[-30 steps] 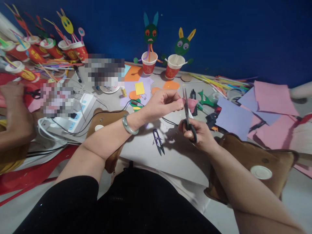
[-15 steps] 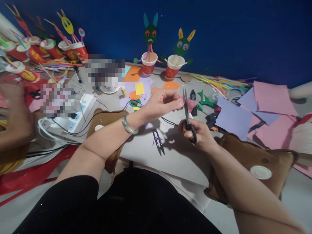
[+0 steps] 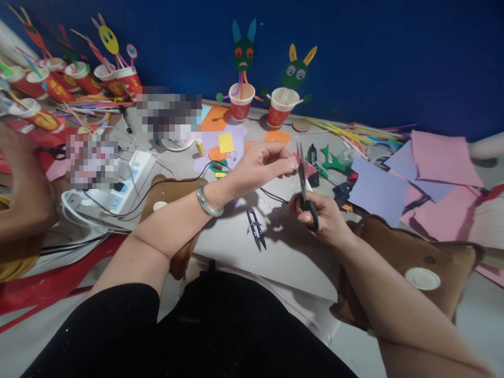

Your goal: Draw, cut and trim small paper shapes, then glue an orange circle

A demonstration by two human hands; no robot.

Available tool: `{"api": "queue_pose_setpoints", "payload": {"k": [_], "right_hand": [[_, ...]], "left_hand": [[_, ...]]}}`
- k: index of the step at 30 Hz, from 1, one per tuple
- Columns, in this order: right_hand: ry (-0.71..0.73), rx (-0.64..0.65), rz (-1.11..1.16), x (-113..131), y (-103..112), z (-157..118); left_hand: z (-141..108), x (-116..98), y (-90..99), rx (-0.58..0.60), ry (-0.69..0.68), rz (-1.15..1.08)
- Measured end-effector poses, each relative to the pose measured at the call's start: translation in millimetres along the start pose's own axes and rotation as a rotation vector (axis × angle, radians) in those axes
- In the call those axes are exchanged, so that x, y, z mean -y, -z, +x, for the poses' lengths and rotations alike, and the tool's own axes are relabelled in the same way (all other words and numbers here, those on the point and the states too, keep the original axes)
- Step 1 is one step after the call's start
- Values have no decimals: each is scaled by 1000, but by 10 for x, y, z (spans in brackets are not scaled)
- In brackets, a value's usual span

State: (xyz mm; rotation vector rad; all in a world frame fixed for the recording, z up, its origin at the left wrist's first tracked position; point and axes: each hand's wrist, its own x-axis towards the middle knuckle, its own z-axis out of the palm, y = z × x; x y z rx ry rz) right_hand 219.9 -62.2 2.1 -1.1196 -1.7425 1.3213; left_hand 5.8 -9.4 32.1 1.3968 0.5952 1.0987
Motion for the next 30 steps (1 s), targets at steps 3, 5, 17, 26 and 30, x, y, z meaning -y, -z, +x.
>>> {"api": "queue_pose_setpoints", "payload": {"k": [3,5,17,26,30], "right_hand": [[0,0,-5,9,-4,3],[-2,0,-6,10,-8,5],[6,7,-29,33,-6,1],[-1,3,-45,11,-2,4],[-11,15,-45,34,4,4]], "left_hand": [[-5,-8,2,0,-14,23],[-10,-14,3,3,-24,39],[-11,-17,15,-7,-49,73],[0,-4,29,-24,-85,70],[5,2,33,-19,-94,52]]}}
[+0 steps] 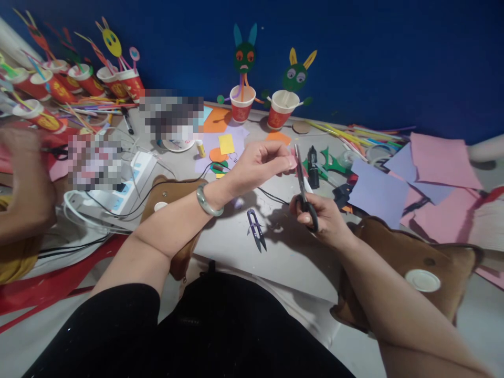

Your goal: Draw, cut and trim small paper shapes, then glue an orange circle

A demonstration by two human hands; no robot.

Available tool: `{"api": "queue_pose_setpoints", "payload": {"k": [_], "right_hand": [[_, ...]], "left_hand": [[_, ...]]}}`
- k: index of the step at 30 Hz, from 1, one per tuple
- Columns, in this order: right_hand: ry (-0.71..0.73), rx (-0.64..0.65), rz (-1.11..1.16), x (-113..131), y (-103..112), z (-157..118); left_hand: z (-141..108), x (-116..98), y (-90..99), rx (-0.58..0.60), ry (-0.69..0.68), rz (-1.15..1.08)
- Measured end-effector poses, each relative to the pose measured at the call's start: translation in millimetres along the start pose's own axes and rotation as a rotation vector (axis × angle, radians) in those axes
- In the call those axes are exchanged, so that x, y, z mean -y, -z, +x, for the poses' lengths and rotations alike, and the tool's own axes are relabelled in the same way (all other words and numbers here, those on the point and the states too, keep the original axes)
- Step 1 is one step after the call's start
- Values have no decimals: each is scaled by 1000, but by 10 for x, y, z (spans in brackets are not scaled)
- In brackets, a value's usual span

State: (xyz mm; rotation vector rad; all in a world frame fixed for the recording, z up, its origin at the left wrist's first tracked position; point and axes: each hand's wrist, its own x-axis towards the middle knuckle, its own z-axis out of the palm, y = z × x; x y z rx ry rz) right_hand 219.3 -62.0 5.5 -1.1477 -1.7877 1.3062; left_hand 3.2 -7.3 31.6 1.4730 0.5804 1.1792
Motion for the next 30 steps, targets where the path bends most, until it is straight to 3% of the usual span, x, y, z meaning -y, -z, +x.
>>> {"api": "queue_pose_setpoints", "payload": {"k": [30], "right_hand": [[-3,-21,24,-34,-14,4]], "left_hand": [[16,-45,9,-55,76,17]]}}
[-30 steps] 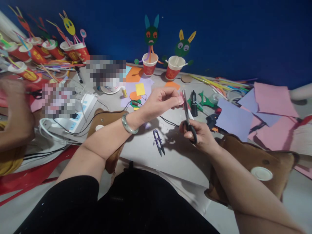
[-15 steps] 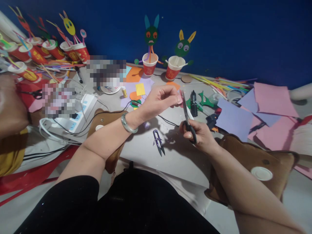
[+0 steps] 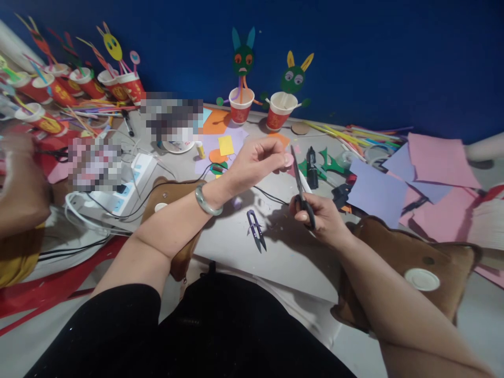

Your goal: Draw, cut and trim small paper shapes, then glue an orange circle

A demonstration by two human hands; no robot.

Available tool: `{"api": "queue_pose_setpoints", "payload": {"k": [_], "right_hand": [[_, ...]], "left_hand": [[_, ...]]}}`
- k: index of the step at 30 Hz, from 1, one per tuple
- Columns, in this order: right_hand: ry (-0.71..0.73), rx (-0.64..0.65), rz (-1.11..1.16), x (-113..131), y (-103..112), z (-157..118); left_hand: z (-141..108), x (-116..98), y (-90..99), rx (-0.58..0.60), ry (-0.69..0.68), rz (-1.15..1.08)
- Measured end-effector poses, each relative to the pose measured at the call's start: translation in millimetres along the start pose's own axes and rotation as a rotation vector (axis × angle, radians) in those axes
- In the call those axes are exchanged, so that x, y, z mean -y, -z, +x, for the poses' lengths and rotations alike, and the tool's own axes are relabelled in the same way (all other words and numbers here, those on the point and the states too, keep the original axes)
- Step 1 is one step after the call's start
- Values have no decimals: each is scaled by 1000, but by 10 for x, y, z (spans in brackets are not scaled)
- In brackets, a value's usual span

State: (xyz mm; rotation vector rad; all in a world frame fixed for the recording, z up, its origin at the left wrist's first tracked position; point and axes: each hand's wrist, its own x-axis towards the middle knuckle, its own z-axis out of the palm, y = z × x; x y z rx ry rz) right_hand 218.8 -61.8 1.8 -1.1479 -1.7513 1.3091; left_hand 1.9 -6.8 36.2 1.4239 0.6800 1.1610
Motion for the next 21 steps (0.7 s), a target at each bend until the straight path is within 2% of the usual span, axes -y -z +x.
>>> {"api": "queue_pose_setpoints", "payload": {"k": [7,13,17,21], "right_hand": [[12,-111,42,-51,-23,19],[129,-262,49,-157,-26,18],[132,-337,49,-103,-54,13],[125,-413,63,-17,-95,10]], "left_hand": [[5,22,-11,-20,26,-5],[-3,49,-55,-50,97,14],[-33,91,-106,-16,149,-17],[-92,125,-148,24,266,-38]]}}
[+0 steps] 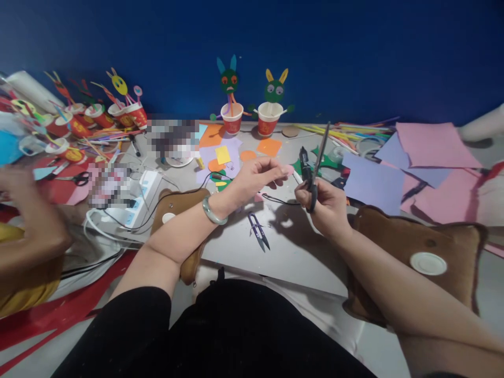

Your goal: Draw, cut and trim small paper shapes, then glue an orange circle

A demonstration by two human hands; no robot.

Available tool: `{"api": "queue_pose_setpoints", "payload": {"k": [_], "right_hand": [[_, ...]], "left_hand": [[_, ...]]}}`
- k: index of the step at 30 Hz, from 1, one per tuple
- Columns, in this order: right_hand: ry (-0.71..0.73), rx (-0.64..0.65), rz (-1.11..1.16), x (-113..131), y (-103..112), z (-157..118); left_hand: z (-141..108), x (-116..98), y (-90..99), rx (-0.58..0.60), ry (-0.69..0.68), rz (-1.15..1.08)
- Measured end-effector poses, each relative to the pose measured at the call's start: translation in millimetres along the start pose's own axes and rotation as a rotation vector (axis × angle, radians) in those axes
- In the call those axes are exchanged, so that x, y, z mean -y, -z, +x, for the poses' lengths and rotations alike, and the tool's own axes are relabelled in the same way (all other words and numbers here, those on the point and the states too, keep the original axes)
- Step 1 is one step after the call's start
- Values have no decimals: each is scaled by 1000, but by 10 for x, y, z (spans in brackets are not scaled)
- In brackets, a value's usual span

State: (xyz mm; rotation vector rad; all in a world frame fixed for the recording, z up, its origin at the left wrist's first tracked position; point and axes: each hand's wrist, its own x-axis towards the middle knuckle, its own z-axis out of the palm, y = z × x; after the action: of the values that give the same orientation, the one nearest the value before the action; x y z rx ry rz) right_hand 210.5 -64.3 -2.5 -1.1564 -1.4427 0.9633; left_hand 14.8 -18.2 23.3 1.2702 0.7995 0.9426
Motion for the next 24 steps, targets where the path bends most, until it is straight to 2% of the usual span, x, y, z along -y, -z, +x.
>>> {"api": "queue_pose_setpoints", "payload": {"k": [8,11,18,24], "right_hand": [[-1,-38,35,-47,0,-6],[3,-26,4,-74,-7,2],[24,-47,-8,-89,-38,10],[58,-72,-1,-127,-53,-7]], "left_hand": [[80,3,93,-53,-24,122],[96,28,115,-35,-17,126],[-7,23,-2,17,73,133],[-14,36,-58,58,79,113]]}}
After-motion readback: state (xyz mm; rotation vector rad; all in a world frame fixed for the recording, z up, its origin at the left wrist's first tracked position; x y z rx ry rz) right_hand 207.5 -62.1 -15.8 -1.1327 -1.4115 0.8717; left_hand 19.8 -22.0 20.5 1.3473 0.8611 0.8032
